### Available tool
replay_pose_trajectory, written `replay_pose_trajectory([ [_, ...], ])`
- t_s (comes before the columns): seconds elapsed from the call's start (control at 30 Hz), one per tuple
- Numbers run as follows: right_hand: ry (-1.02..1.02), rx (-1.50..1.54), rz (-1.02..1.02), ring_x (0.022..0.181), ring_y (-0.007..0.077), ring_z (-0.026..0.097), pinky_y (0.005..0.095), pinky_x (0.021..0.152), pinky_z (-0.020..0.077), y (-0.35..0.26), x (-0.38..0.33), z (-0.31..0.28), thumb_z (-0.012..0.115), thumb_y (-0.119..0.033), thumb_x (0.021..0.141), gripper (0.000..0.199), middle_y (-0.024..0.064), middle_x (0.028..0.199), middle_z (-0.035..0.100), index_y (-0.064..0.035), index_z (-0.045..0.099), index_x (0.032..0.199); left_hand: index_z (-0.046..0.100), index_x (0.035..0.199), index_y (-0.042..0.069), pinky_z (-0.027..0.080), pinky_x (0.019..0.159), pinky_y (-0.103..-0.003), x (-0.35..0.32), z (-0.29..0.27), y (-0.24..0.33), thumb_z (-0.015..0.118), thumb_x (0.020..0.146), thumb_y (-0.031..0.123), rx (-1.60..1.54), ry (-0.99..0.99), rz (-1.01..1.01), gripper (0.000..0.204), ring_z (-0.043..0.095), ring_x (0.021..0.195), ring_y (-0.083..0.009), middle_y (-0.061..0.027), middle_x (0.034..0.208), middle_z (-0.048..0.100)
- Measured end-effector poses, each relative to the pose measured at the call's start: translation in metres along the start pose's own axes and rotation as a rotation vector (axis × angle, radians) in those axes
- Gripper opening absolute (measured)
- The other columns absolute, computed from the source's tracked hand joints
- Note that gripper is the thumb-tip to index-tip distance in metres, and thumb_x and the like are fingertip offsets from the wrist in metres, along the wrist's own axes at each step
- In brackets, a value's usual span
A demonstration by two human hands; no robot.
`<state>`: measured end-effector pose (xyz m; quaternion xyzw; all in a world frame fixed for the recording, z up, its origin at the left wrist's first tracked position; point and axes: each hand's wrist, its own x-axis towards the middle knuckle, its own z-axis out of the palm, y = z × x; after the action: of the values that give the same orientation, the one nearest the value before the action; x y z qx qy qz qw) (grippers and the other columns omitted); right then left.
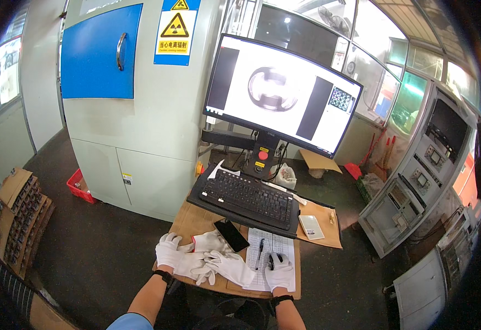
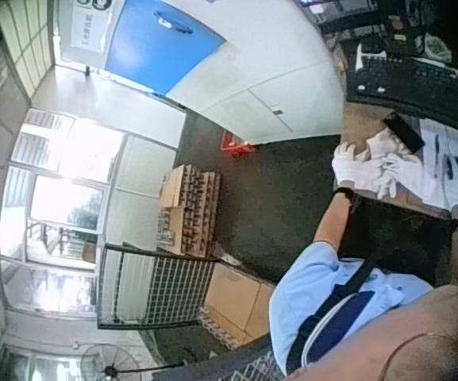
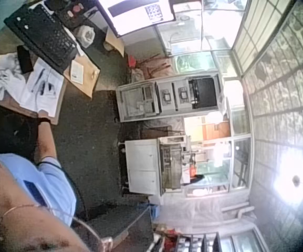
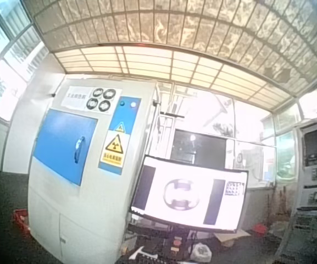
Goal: Inspecting metal components using an industrial X-ray inspection machine and reviewing results on a monitor.
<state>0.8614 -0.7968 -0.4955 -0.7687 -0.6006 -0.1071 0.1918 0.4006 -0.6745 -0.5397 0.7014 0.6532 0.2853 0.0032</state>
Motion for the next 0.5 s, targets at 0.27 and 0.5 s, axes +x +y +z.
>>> replay_pose_trajectory([
  [0.27, 0.02, 0.007, -0.006, 0.126, 0.0477, 0.075, 0.062, 0.104, 0.0638, 0.0, -0.001, -0.003, 0.087, -0.036, 0.09, 0.057, 0.0165, 0.153, 0.075, -0.0245, 0.084, 0.146, 0.09, 0.133, 0.019, 0.06, 0.123, -0.051, 0.001, -0.005, 0.007, 0.084, 0.094, 0.035, -0.015, 0.014, 0.012, 0.042, 0.07, 0.15, -0.0383, -0.0082, 0.153, 0.08],
  [0.5, -0.04, 0.023, 0.014, 0.126, 0.0473, 0.074, 0.0596, 0.11, 0.063, -0.019, 0.003, -0.026, 0.085, -0.03, 0.092, 0.058, 0.0177, 0.153, 0.075, -0.022, 0.082, 0.15, 0.09, 0.129, 0.018, 0.061, 0.121, -0.052, 0.0, -0.001, 0.001, 0.085, 0.094, 0.036, 0.005, 0.041, 0.011, 0.039, 0.071, 0.148, -0.0389, -0.0096, 0.15, 0.081],
])
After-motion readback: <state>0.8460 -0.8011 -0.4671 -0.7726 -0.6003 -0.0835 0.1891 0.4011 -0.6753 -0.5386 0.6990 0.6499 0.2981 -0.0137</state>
